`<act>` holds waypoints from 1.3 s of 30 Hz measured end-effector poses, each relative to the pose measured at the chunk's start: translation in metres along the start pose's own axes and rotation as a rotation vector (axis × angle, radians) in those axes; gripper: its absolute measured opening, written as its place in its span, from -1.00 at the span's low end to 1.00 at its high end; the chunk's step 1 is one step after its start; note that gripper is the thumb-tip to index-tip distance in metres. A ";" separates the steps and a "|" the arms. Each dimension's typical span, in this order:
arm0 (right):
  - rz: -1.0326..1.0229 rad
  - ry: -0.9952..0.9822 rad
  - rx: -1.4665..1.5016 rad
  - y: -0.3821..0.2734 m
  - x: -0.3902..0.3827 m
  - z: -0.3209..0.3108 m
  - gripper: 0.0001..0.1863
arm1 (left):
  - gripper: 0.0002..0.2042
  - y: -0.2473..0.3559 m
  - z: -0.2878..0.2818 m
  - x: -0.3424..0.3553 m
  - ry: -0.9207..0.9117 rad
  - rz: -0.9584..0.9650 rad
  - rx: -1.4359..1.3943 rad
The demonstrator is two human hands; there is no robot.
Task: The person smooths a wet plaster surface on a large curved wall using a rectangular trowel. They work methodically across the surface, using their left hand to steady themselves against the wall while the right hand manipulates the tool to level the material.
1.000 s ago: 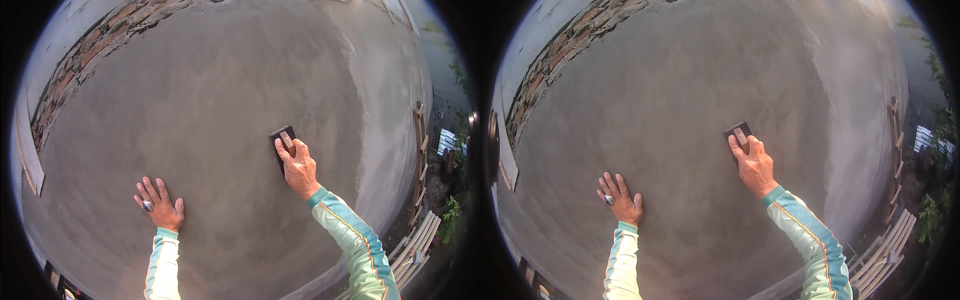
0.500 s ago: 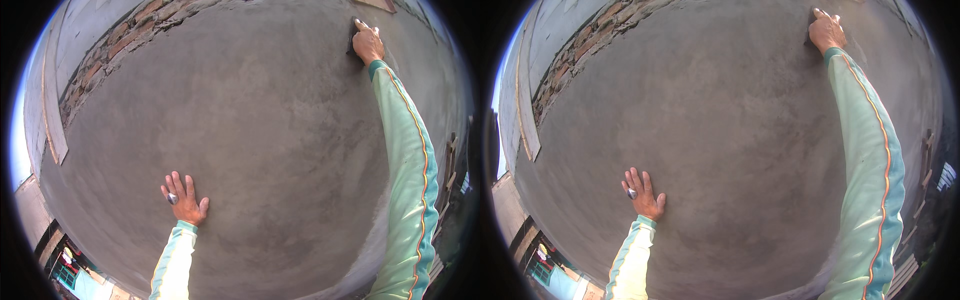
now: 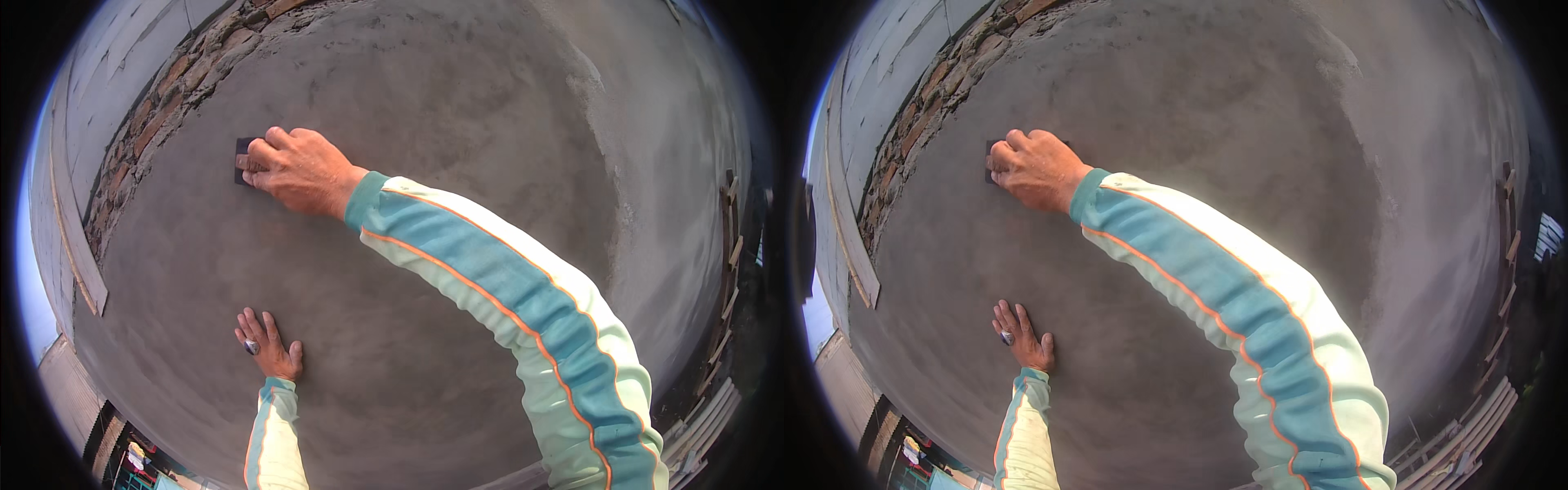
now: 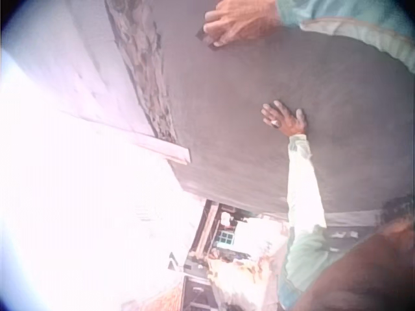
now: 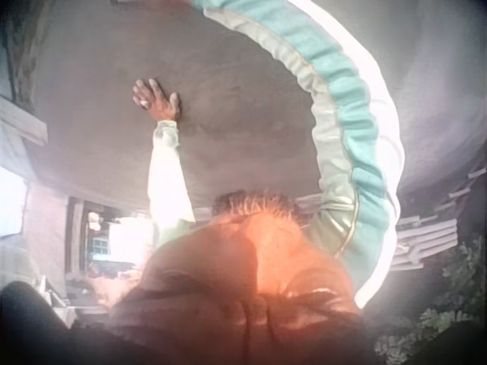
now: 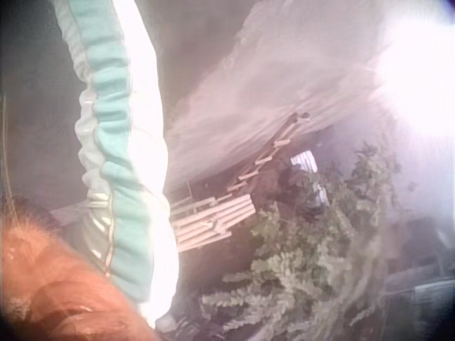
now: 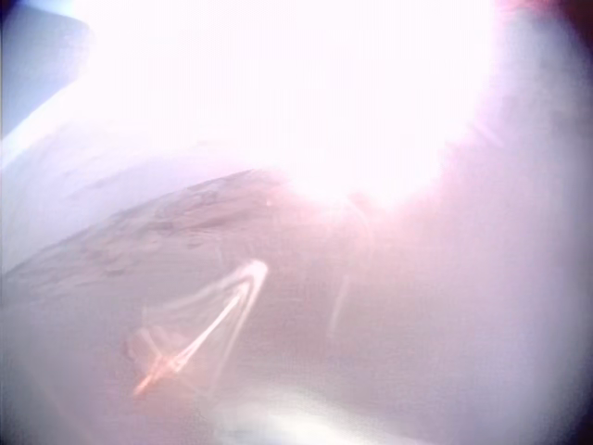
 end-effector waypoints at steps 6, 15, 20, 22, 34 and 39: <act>0.819 0.077 -0.442 0.306 -0.154 -0.066 -0.59 | -0.18 0.006 0.001 0.002 0.007 -0.014 0.010; 1.037 -0.022 -0.451 0.113 -0.478 -0.092 -0.58 | -0.19 0.004 0.012 -0.004 0.032 0.032 0.004; 0.489 -0.165 -0.099 -0.079 -0.463 -0.085 -0.63 | -0.17 0.005 0.012 -0.002 0.036 0.042 -0.006; 0.365 -0.119 -0.150 -0.062 -0.465 -0.093 -0.65 | -0.16 0.008 0.010 0.001 0.044 0.046 -0.018; 1.438 -0.201 -0.254 -0.004 -0.617 -0.124 -0.41 | -0.18 0.007 0.008 0.001 0.119 0.071 -0.038; 1.390 -0.181 -0.424 0.021 -0.607 -0.135 -0.37 | -0.19 0.007 0.007 0.004 0.126 0.082 -0.055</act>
Point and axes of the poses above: each hand's wrist, its own x-axis towards the middle knuckle, its own z-axis out of the palm, y = z × x, the point moved 5 cm from there along x, towards the middle knuckle, and after that the axes turned 8 degrees about -x, right-handed, at the moved point
